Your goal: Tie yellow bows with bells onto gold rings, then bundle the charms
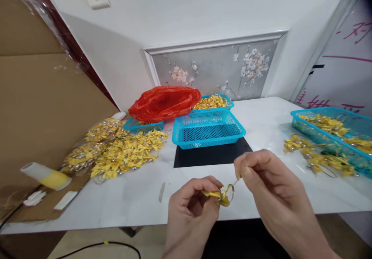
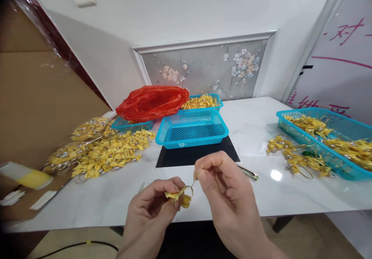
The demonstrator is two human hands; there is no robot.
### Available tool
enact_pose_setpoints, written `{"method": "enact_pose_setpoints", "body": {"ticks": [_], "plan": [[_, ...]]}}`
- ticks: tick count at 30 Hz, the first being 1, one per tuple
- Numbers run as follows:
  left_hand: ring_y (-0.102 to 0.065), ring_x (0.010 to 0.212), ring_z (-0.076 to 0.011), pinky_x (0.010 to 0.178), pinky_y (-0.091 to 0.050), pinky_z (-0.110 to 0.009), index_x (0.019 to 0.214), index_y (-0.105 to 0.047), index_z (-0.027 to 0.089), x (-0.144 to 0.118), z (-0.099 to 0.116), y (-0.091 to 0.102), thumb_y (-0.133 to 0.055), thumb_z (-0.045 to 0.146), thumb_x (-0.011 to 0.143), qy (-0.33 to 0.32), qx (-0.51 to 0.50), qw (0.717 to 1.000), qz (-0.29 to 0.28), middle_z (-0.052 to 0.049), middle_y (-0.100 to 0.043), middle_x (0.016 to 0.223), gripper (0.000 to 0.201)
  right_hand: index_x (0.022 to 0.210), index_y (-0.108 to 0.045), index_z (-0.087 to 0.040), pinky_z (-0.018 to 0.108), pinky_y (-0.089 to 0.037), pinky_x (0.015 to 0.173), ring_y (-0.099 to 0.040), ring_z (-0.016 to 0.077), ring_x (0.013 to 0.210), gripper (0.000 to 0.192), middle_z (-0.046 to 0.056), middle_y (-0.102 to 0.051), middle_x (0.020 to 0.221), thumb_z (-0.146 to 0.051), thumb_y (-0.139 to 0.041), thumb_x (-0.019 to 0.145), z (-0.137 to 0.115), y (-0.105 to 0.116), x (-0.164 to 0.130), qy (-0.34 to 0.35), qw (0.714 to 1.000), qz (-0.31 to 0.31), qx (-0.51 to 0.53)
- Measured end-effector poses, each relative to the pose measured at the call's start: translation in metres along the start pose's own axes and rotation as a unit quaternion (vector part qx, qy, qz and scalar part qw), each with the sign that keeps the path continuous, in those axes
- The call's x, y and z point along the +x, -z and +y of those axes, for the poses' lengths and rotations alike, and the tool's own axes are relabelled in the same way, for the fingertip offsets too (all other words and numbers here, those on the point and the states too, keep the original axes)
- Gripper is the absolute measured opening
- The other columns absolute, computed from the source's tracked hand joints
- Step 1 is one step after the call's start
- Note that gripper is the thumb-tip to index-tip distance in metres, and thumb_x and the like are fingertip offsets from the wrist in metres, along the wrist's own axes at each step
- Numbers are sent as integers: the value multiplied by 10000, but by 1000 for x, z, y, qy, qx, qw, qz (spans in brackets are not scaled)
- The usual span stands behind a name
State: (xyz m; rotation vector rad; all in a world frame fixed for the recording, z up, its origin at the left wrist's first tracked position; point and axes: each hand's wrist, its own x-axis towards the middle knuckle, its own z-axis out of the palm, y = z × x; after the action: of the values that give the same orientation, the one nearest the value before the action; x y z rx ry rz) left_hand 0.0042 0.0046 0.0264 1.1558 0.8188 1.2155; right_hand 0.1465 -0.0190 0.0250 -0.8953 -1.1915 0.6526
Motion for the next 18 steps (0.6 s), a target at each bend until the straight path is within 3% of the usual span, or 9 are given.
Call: {"method": "enact_pose_setpoints", "body": {"ticks": [8, 14, 18], "plan": [[-639, 686, -116, 647, -515, -173, 677, -720, 200, -3, 1, 2, -731, 45, 672, 5, 11, 1000, -5, -9, -726, 778, 155, 886, -549, -242, 218, -438, 630, -519, 145, 812, 94, 14, -530, 845, -261, -518, 972, 0, 6, -1, -38, 998, -27, 43], [-625, 634, -121, 616, -504, -191, 642, -723, 194, -7, 3, -8, -725, 70, 635, -6, -10, 999, 52, -15, -710, 732, 124, 855, -554, -247, 221, -441, 570, -546, 165, 802, 109, 26, -563, 831, -284, -536, 956, -7, 7, -1, -26, 1000, -11, 10], [-652, 700, -153, 651, -520, -215, 670, -722, 197, -6, 1, -4, -725, 76, 642, -6, -1, 999, 48, -28, -714, 769, 124, 865, -541, -238, 221, -458, 573, -547, 151, 744, 142, 19, -544, 786, -292, -483, 982, -11, 9, 0, -29, 996, -78, -42]]}}
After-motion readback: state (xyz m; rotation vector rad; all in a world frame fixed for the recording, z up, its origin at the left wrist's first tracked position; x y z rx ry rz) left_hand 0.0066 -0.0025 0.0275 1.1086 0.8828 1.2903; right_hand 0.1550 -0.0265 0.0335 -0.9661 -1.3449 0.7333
